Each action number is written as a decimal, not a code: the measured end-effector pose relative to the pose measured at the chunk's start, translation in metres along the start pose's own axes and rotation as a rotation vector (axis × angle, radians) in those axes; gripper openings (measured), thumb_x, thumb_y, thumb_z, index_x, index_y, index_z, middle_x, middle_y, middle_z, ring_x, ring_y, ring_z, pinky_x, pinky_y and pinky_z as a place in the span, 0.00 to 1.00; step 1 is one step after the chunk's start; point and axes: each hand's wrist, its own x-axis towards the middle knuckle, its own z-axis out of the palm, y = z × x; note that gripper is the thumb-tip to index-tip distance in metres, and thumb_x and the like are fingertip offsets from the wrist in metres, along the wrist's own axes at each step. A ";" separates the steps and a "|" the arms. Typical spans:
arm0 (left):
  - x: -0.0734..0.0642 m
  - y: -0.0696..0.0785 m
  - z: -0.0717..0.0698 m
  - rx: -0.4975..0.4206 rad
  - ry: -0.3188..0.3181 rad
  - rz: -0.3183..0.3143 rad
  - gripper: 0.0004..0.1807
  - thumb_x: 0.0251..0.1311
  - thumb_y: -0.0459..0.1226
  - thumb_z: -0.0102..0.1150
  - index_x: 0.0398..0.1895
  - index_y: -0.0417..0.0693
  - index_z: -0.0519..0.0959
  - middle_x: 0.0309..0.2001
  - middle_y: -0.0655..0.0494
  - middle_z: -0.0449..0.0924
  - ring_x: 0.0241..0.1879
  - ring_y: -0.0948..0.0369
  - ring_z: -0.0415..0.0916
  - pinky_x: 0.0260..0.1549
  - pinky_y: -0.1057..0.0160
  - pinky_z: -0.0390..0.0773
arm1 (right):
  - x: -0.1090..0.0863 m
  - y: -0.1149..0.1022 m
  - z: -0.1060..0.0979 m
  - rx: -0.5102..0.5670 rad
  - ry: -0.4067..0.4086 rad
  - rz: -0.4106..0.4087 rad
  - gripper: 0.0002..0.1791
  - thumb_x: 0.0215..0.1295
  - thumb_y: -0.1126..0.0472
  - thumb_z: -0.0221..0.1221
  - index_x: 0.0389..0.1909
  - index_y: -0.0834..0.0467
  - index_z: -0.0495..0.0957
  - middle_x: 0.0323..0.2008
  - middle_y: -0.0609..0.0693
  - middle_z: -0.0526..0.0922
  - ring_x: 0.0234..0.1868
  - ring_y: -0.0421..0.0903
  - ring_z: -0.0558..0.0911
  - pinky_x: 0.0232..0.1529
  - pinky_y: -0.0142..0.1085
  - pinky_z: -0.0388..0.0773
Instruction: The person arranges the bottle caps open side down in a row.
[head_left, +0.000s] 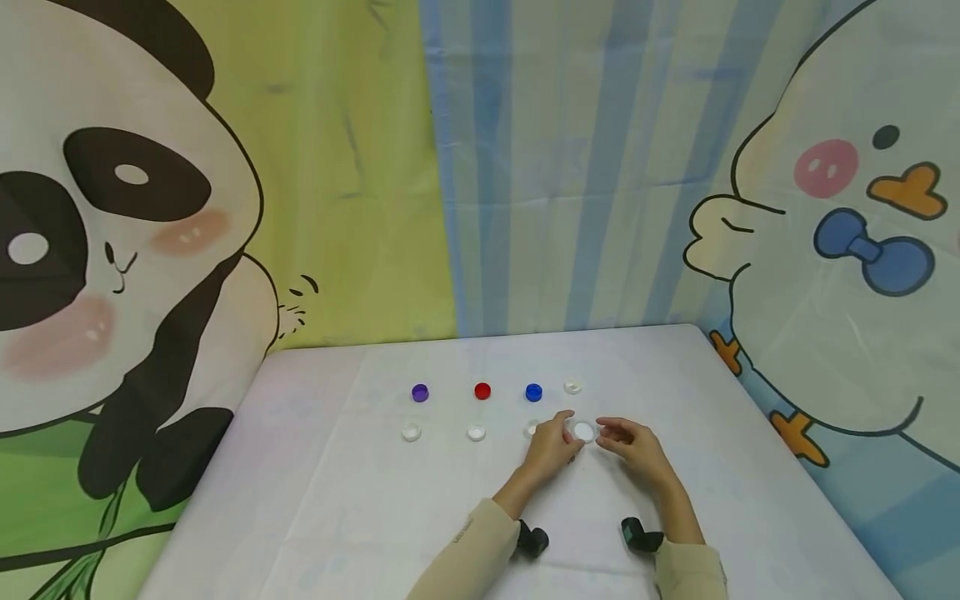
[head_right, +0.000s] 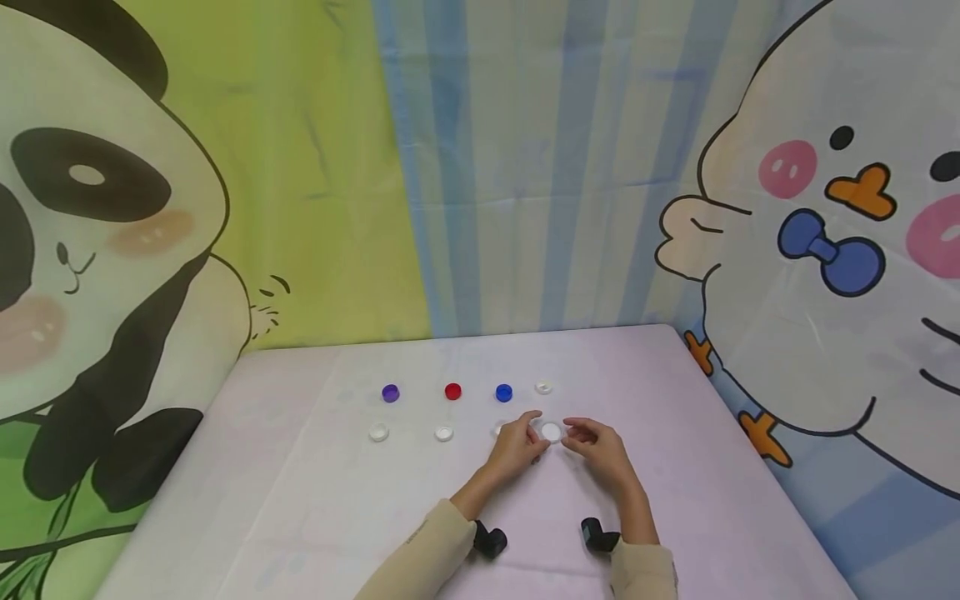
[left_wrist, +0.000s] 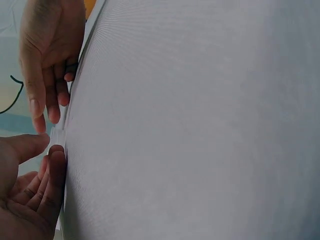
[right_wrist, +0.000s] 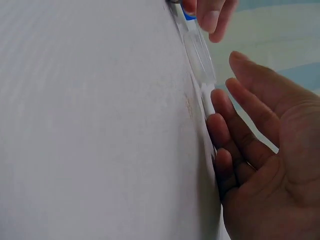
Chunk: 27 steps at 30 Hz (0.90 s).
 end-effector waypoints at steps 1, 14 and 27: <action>0.000 0.000 0.000 0.001 0.003 0.007 0.28 0.49 0.33 0.63 0.56 0.38 0.68 0.14 0.65 0.70 0.11 0.73 0.65 0.14 0.75 0.66 | 0.002 0.002 0.001 -0.002 0.003 -0.005 0.22 0.52 0.54 0.63 0.48 0.57 0.76 0.37 0.53 0.80 0.35 0.45 0.77 0.33 0.29 0.72; 0.001 -0.001 0.014 0.021 0.007 -0.018 0.22 0.53 0.33 0.60 0.53 0.36 0.72 0.11 0.64 0.67 0.07 0.74 0.63 0.08 0.76 0.64 | 0.004 0.015 0.008 -0.164 0.020 0.017 0.24 0.51 0.52 0.64 0.51 0.53 0.76 0.36 0.47 0.76 0.34 0.44 0.70 0.35 0.34 0.67; 0.004 -0.005 0.011 0.012 0.014 -0.035 0.22 0.53 0.34 0.60 0.54 0.39 0.73 0.11 0.64 0.66 0.06 0.73 0.63 0.06 0.75 0.63 | 0.010 0.013 0.011 -0.185 0.048 -0.071 0.24 0.48 0.51 0.65 0.48 0.54 0.78 0.33 0.46 0.78 0.32 0.42 0.70 0.34 0.34 0.67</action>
